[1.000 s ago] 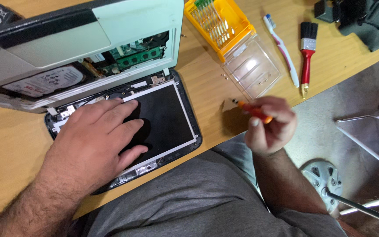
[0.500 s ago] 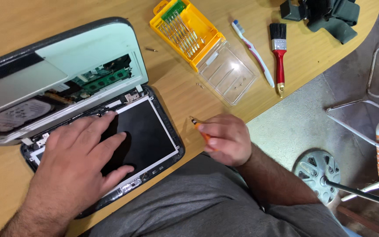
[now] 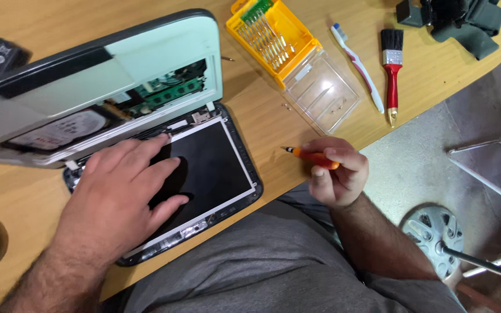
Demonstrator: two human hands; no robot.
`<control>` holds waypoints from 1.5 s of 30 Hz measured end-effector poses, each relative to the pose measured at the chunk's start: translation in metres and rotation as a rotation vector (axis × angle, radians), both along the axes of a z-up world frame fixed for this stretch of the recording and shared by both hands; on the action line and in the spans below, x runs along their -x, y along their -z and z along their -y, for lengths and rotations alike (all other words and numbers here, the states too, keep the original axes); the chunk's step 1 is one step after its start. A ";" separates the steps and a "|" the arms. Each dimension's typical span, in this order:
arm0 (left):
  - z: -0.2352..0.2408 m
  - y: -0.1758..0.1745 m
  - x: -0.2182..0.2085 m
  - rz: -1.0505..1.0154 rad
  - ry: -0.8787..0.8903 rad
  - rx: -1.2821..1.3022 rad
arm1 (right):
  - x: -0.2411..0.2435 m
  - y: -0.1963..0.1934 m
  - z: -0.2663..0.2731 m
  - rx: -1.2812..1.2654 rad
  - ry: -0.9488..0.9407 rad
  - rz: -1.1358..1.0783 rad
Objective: The person removes the old laptop screen, cleans the new screen with a brush, and installs it into the laptop. They connect the ribbon cable, align the screen, and secure it with screws using a screwdriver.
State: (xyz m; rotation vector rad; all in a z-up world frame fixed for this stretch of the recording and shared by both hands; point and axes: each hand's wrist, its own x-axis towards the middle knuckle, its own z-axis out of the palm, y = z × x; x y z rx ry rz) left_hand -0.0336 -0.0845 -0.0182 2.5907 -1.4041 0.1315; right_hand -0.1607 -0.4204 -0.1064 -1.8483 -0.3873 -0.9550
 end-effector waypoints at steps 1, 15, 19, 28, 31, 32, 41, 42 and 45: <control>-0.001 0.001 0.000 -0.018 -0.001 -0.012 | 0.001 0.000 0.000 0.000 0.004 -0.010; -0.003 0.009 -0.003 -0.030 0.057 0.072 | -0.006 -0.011 -0.016 0.013 -0.035 -0.076; -0.005 0.012 -0.003 -0.004 0.089 0.061 | -0.009 -0.010 -0.016 0.007 0.014 -0.079; -0.003 0.016 -0.006 0.011 0.080 0.101 | -0.019 -0.023 -0.019 -0.165 0.170 0.008; -0.003 0.014 -0.004 -0.021 0.070 0.084 | -0.025 -0.026 -0.021 -0.196 0.306 -0.027; -0.003 0.014 -0.005 -0.023 0.071 0.084 | -0.024 -0.026 -0.022 -0.196 0.308 -0.029; -0.005 0.014 -0.007 -0.031 0.088 0.121 | -0.022 -0.022 -0.026 -0.089 0.289 -0.125; -0.005 0.013 -0.007 -0.025 0.092 0.121 | -0.022 -0.021 -0.026 -0.087 0.281 -0.127; -0.005 0.013 -0.007 -0.031 0.095 0.121 | -0.022 -0.018 -0.025 -0.084 0.286 -0.142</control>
